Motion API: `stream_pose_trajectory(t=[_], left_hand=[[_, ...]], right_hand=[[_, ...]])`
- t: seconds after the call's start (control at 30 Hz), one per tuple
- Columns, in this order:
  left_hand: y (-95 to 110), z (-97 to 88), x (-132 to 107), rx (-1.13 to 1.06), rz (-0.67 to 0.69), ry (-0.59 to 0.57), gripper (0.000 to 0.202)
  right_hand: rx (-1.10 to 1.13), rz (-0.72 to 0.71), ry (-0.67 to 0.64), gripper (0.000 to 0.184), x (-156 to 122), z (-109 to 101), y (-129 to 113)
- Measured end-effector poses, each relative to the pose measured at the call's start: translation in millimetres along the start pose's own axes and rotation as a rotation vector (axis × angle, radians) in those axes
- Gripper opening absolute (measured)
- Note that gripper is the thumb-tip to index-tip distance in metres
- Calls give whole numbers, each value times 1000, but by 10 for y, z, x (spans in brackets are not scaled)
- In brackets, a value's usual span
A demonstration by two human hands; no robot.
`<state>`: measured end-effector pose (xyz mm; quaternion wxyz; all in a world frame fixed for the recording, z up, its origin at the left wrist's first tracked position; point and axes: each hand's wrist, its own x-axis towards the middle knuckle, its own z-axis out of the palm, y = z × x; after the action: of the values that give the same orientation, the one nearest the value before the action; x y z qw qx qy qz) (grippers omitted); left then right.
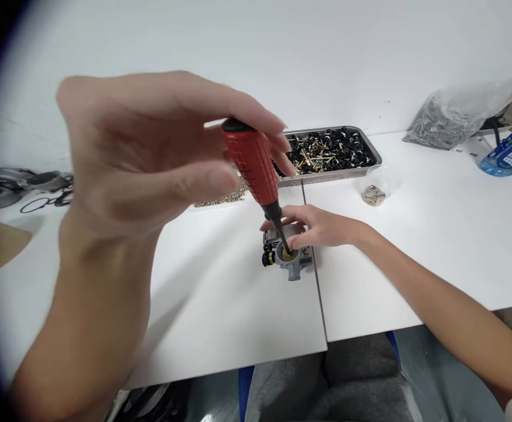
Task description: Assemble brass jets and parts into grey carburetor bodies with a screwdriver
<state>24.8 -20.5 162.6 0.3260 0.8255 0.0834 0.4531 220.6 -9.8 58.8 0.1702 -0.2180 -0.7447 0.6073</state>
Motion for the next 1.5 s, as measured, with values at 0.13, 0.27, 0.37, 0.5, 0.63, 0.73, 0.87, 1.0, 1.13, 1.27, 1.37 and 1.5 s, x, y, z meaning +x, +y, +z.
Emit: stream_pose_trajectory(t=[0.13, 0.27, 0.37, 0.5, 0.63, 0.73, 0.87, 1.0, 1.13, 1.27, 1.37, 1.5], left_hand=[[-64, 66, 24, -16, 76, 96, 27], [-27, 41, -13, -81, -61, 25, 33], [5, 36, -16, -34, -59, 40, 28], [-28, 110, 23, 46, 54, 113, 19], [-67, 122, 19, -21, 4, 190, 24], [-56, 51, -13, -78, -18, 113, 32], [-20, -10, -40, -124, 8, -39, 39], [9, 19, -25, -41, -4, -10, 32], [2, 72, 10, 37, 36, 79, 21], [-83, 114, 25, -134, -35, 146, 26], [-153, 124, 23, -254, -116, 133, 29], [-173, 109, 13, -284, -63, 129, 24]], right_hand=[[21, 13, -4, 45, 4, 8, -24], [-20, -3, 13, 44, 5, 6, -26], [-23, -7, 14, 45, 5, 3, -15], [19, -4, -7, 44, 8, 6, -13], [11, -6, 13, 45, 9, 12, -14], [6, -4, 15, 43, 6, 10, -1], [17, -17, 13, 46, 5, 6, 5], [23, 9, 16, 47, 0, 11, -13], [1, -4, 15, 46, -6, 11, -8], [-10, -25, 8, 44, 0, 6, 11], [-18, -26, 2, 41, 7, 5, 13], [-1, -4, 5, 43, 12, 8, -11]])
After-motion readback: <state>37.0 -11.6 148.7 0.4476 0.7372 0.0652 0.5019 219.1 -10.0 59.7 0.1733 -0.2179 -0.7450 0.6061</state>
